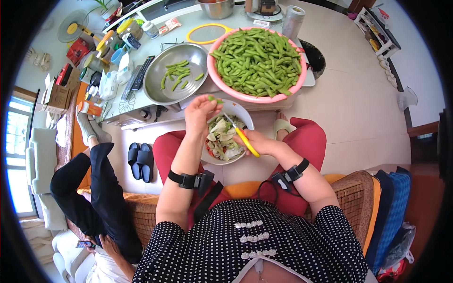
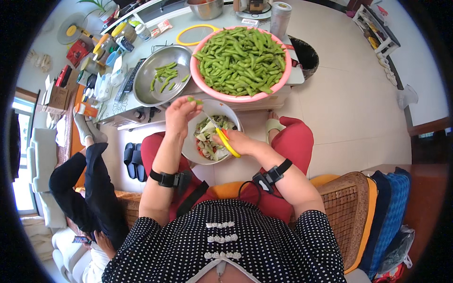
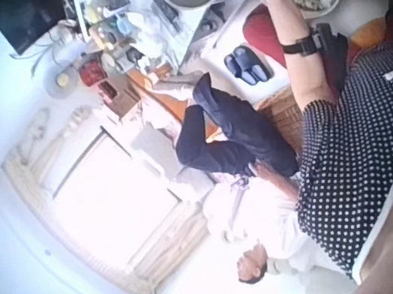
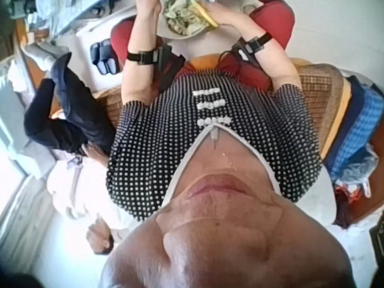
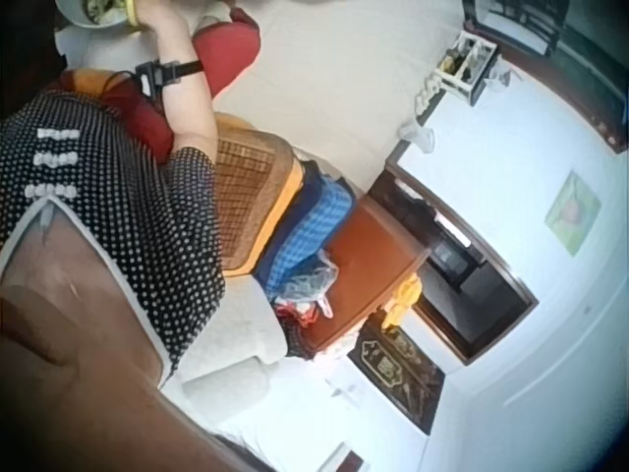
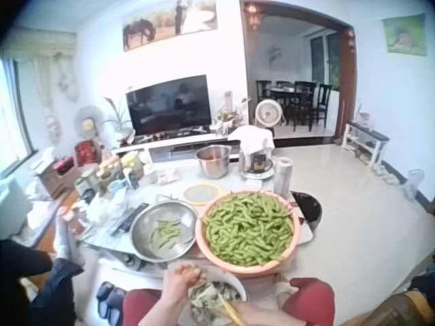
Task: The recorder is peeling and cutting green beans and other vegetables into a bowl using scissors.
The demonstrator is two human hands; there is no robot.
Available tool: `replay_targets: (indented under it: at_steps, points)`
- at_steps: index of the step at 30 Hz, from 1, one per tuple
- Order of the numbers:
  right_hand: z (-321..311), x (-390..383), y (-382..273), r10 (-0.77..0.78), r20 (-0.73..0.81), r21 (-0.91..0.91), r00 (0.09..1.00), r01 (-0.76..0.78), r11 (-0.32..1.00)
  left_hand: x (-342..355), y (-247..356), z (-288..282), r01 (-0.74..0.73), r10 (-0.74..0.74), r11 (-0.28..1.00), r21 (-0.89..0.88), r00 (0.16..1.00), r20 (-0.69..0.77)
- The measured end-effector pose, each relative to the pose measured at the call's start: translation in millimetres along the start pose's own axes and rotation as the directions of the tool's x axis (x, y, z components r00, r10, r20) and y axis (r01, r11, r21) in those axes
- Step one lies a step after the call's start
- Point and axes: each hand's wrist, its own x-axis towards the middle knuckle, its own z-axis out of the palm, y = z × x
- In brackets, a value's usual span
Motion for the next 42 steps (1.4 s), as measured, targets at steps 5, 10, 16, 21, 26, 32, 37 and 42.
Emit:
replay_targets:
  at_steps: [5,10,16,21,26,32,37,42]
  points:
    - [15.7,5.4,7.0,-0.08,0.195,0.502,0.978,-0.03,0.864,-14.8,-34.0,-32.3,0.081,-0.094,0.967,-0.242,0.995,-0.043]
    - [16.4,6.2,3.2,-0.041,0.255,0.512,0.966,-0.099,0.853,-18.8,-43.1,-36.4,0.061,-0.111,0.951,-0.303,0.983,-0.149]
    - [17.9,5.3,5.5,-0.033,0.242,0.474,0.97,-0.088,0.876,-20.5,-58.7,-41.5,0.077,-0.128,0.965,-0.252,0.973,-0.192]
    - [21.0,7.0,2.4,0.006,0.251,0.422,0.968,-0.115,0.899,-24.8,-75.2,-35.5,0.139,-0.161,0.974,-0.177,0.98,-0.117]
    - [20.3,10.1,-2.1,0.14,0.21,0.39,0.968,-0.214,0.895,-21.8,-78.4,-36.3,0.157,-0.186,0.97,-0.183,0.971,-0.153]
    - [19.7,15.8,0.2,0.296,0.134,0.051,0.946,-0.305,0.951,-10.2,-81.0,-50.9,0.127,-0.134,0.991,-0.043,0.95,-0.282]
    - [7.3,14.1,1.2,0.264,0.039,-0.271,0.964,-0.244,0.931,23.1,23.8,-48.9,-0.412,0.486,0.842,0.347,0.859,-0.16]
    - [5.2,9.9,-14.3,0.26,0.054,-0.267,0.964,-0.237,0.934,77.3,66.5,-18.7,-0.424,0.787,0.167,0.89,0.601,0.139]
